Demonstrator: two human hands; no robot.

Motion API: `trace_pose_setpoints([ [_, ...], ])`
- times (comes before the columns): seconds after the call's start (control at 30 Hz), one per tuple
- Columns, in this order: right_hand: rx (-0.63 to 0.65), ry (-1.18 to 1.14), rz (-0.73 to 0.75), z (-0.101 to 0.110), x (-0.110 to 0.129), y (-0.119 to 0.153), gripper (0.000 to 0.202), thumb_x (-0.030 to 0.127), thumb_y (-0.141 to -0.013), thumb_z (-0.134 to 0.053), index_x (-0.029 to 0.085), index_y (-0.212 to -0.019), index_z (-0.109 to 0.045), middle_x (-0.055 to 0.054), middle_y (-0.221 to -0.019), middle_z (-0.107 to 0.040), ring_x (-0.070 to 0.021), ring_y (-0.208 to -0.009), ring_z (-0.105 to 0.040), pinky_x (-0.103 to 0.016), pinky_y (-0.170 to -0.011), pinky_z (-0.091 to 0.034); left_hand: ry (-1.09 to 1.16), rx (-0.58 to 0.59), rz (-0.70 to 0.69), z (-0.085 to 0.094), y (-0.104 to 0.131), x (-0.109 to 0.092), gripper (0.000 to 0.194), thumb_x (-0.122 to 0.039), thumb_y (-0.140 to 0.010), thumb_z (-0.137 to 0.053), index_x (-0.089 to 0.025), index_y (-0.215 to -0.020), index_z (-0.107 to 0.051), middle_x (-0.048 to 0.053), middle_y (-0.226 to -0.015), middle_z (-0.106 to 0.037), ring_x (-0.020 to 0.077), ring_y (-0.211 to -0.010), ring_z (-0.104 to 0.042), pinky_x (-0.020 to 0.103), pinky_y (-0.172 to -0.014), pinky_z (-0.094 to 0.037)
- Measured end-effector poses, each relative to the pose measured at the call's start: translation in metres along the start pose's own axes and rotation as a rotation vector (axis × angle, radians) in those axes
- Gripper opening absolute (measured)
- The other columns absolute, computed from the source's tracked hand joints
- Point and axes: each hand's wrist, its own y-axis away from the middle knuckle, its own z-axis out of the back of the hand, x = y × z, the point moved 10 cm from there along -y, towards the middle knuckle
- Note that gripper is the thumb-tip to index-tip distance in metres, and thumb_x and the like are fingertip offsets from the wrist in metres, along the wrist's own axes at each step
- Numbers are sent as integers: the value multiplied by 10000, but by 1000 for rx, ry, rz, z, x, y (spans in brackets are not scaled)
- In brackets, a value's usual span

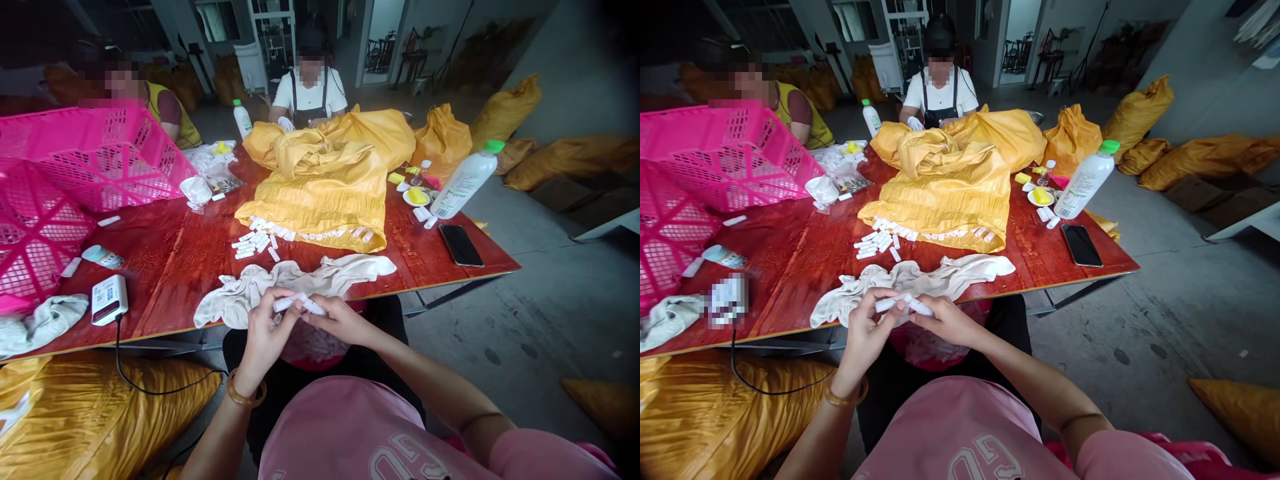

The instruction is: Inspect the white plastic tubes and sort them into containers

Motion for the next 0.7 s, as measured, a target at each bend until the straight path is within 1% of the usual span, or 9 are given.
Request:
trace_pose_setpoints([
  [0.03,-6,34,1,-1,0,2,190,357,-985,-521,183,-943,-587,13,-788,-594,-137,-707,-562,-235,-655,-416,-57,43,-24,-6,2,-3,211,-385,-905,-622,-224,-1037,-592,24,-900,-675,177,-759,-640,270,-689,-498],
  [0.1,-39,175,13,1,1,6,144,307,-993,-501,192,-1008,-586,-10,-871,-635,-155,-767,-599,-242,-683,-427,-144,108,-60,-15,5,-6,153,-361,-951,-538,-221,-989,-587,20,-872,-664,182,-784,-625,280,-729,-476],
  [0.2,-113,416,27,4,2,11,145,261,-986,-492,199,-1104,-548,-54,-981,-657,-188,-836,-625,-260,-704,-436,-143,128,-36,-22,5,-1,182,-345,-994,-439,-219,-967,-569,17,-886,-641,183,-838,-603,283,-773,-445],
  [0.3,-179,547,37,8,3,13,151,248,-992,-464,186,-1123,-509,-81,-982,-641,-213,-868,-617,-286,-728,-451,-93,158,5,-26,2,5,214,-356,-1013,-388,-223,-910,-520,-11,-786,-575,162,-730,-549,270,-714,-421],
  [0.4,-145,669,91,3,7,11,113,189,-988,-430,183,-1050,-524,-76,-945,-608,-214,-861,-592,-301,-747,-456,-155,212,-32,-24,-1,5,244,-345,-1014,-376,-222,-828,-475,-26,-698,-493,152,-646,-490,266,-654,-386],
  [0.5,-105,725,128,-1,7,8,100,179,-982,-442,181,-1019,-535,-62,-907,-579,-201,-819,-570,-296,-730,-463,-313,258,-106,-19,-2,1,210,-321,-997,-412,-218,-827,-479,-15,-726,-506,161,-686,-518,274,-673,-382],
  [0.6,-95,752,160,-6,4,6,114,169,-979,-444,181,-1018,-551,-67,-915,-570,-210,-842,-565,-319,-770,-478,-369,334,-129,-24,0,0,201,-310,-996,-416,-219,-830,-482,-6,-753,-536,168,-709,-547,280,-691,-396],
  [0.63,-94,747,170,-9,3,6,123,165,-979,-439,180,-1021,-554,-72,-921,-571,-214,-852,-566,-330,-785,-483,-352,338,-121,-26,1,-1,194,-310,-1002,-408,-220,-851,-492,-3,-769,-555,168,-717,-559,280,-701,-406],
  [0.7,-85,674,174,-14,-1,6,130,168,-983,-433,178,-1035,-552,-76,-936,-577,-211,-853,-574,-334,-795,-495,-298,274,-95,-25,0,-3,173,-315,-1016,-387,-221,-970,-524,15,-853,-612,175,-774,-597,281,-740,-428],
])
